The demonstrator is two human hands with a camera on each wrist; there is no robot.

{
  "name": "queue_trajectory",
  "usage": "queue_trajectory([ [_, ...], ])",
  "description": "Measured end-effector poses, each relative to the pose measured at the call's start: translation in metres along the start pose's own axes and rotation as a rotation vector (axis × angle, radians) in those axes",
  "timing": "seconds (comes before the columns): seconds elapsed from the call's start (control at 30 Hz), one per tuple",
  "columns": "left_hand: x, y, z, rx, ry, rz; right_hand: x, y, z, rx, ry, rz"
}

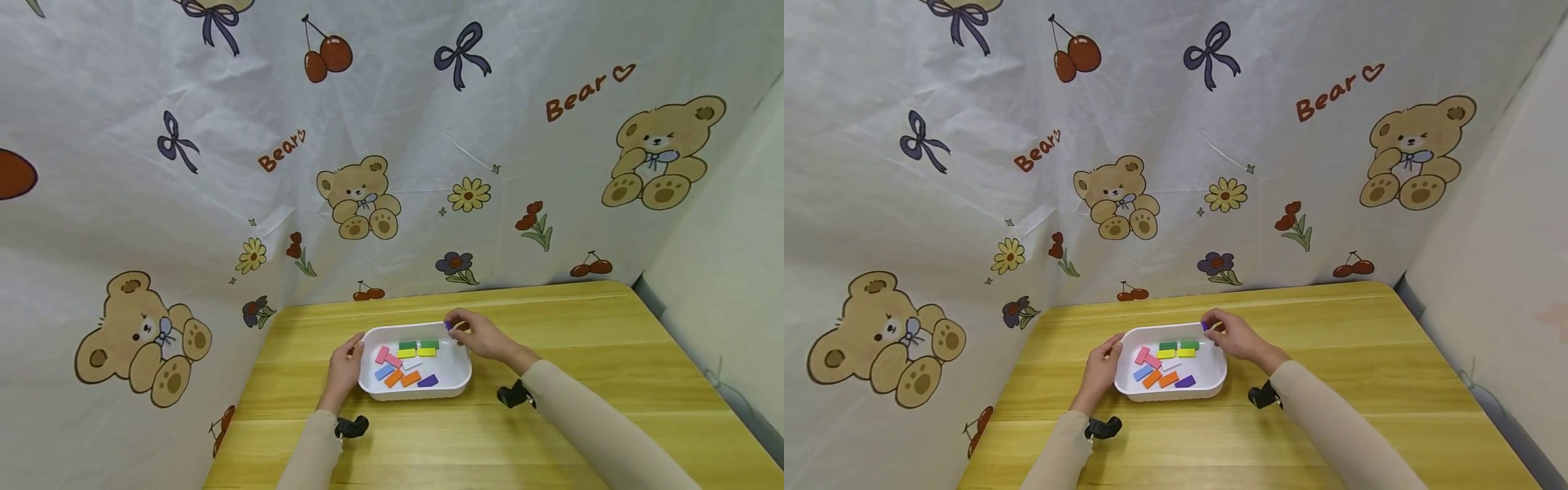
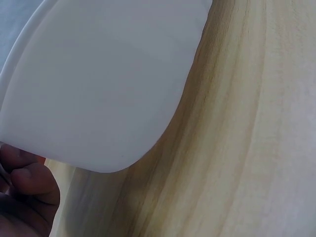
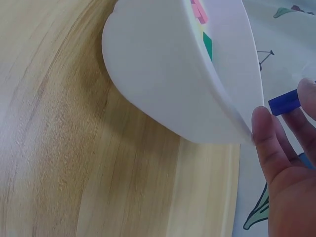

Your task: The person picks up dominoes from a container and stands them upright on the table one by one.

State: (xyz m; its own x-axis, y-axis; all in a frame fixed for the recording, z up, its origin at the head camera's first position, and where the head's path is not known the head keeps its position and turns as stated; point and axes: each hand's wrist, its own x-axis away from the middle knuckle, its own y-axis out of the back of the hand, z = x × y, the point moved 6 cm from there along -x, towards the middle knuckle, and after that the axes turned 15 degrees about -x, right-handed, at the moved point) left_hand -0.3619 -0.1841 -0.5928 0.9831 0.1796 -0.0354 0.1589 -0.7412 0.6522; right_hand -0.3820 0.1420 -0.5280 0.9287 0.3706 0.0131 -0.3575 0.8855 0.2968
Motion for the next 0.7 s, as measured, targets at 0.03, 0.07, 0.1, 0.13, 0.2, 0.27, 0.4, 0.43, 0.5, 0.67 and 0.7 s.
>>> queue_trajectory([
  [0.03, 0.000, 0.000, 0.000, -0.001, -0.002, 0.002, 0.000, 0.002, -0.001, -0.001, -0.004, -0.008],
  [0.07, 0.000, 0.000, 0.000, -0.001, -0.002, 0.003, 0.001, 0.003, -0.001, -0.005, -0.004, -0.013],
  [0.1, 0.000, 0.000, 0.000, -0.001, -0.001, 0.003, 0.001, 0.005, -0.002, -0.007, -0.003, -0.022],
  [0.13, 0.000, 0.000, 0.000, -0.002, -0.001, 0.002, 0.002, 0.007, -0.002, -0.007, -0.001, -0.030],
  [0.2, -0.001, 0.000, 0.001, -0.001, 0.001, 0.001, 0.003, 0.011, -0.003, -0.010, 0.005, -0.046],
  [0.27, -0.002, -0.001, 0.001, -0.002, 0.003, -0.002, 0.004, 0.015, -0.004, -0.017, 0.009, -0.062],
  [0.4, -0.001, 0.000, 0.000, 0.001, 0.003, -0.011, 0.006, 0.021, -0.011, -0.025, 0.011, -0.090],
  [0.43, -0.001, 0.000, 0.000, 0.000, 0.002, -0.013, 0.006, 0.023, -0.013, -0.029, 0.013, -0.093],
  [0.5, -0.001, 0.000, 0.000, -0.001, -0.004, -0.014, 0.007, 0.025, -0.018, -0.042, 0.012, -0.102],
  [0.67, -0.002, 0.000, 0.001, -0.002, -0.006, -0.003, 0.008, 0.029, -0.032, -0.069, 0.002, -0.106],
  [0.7, -0.001, 0.000, 0.002, 0.000, -0.002, -0.001, 0.009, 0.029, -0.036, -0.068, -0.002, -0.101],
])
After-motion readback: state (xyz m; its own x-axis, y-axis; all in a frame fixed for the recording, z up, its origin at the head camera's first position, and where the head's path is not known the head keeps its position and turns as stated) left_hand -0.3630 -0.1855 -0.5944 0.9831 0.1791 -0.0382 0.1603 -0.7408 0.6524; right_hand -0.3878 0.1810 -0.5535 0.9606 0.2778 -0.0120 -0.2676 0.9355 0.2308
